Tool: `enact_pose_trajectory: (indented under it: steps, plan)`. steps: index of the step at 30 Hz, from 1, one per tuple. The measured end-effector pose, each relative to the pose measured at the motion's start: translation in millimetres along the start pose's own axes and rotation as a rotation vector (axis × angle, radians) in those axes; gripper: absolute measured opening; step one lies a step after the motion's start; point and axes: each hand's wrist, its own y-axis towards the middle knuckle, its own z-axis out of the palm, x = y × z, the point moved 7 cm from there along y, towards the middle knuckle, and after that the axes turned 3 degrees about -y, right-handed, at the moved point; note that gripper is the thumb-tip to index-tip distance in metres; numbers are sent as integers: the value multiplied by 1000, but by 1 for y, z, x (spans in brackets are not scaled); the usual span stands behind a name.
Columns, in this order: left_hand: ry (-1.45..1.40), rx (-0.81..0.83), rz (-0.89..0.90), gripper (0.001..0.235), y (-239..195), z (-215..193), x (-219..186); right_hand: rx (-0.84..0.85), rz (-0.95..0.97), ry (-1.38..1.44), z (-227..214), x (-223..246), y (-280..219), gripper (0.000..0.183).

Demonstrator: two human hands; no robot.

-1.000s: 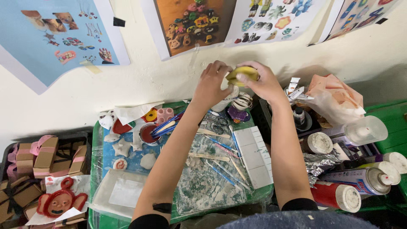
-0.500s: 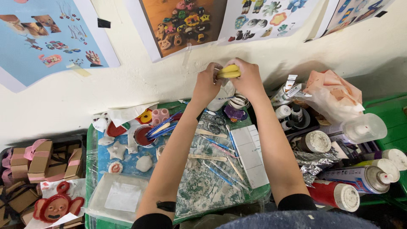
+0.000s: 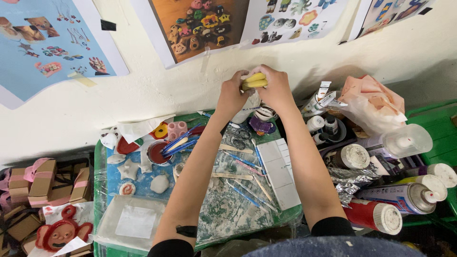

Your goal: The person shapes a piece of clay by hand, using a small wooden tool to smooth the surface and edges, then places it near a star-shaped clay object and uses a brush and palette to apply paint.

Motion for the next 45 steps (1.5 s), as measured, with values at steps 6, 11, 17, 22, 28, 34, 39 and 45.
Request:
enact_pose_trajectory:
  steps: [6, 11, 17, 22, 28, 34, 39, 45]
  plan:
    - [72, -6, -2, 46, -4, 4, 13, 14, 25, -27, 5, -3, -1, 31]
    - [3, 33, -86, 49, -5, -1, 13, 28, 41, -44, 4, -3, -3, 29]
    - [46, 92, 179, 68, -15, -45, -33, 84, 14, 23, 8, -9, -9, 35]
    - [418, 107, 104, 33, -45, -89, -59, 64, -57, -95, 6, -16, -17, 51]
    - [478, 16, 73, 31, -126, -150, -108, -316, 28, 10, -20, 14, -53, 44]
    - [559, 65, -7, 35, -228, -150, -121, -210, -82, -73, 56, 71, -133, 42]
    - [507, 132, -43, 37, -292, -120, -102, 45, 278, -306, 126, 24, -144, 39]
    - [605, 146, -134, 35, -334, -93, -64, 21, 117, -456, 130, 22, -156, 58]
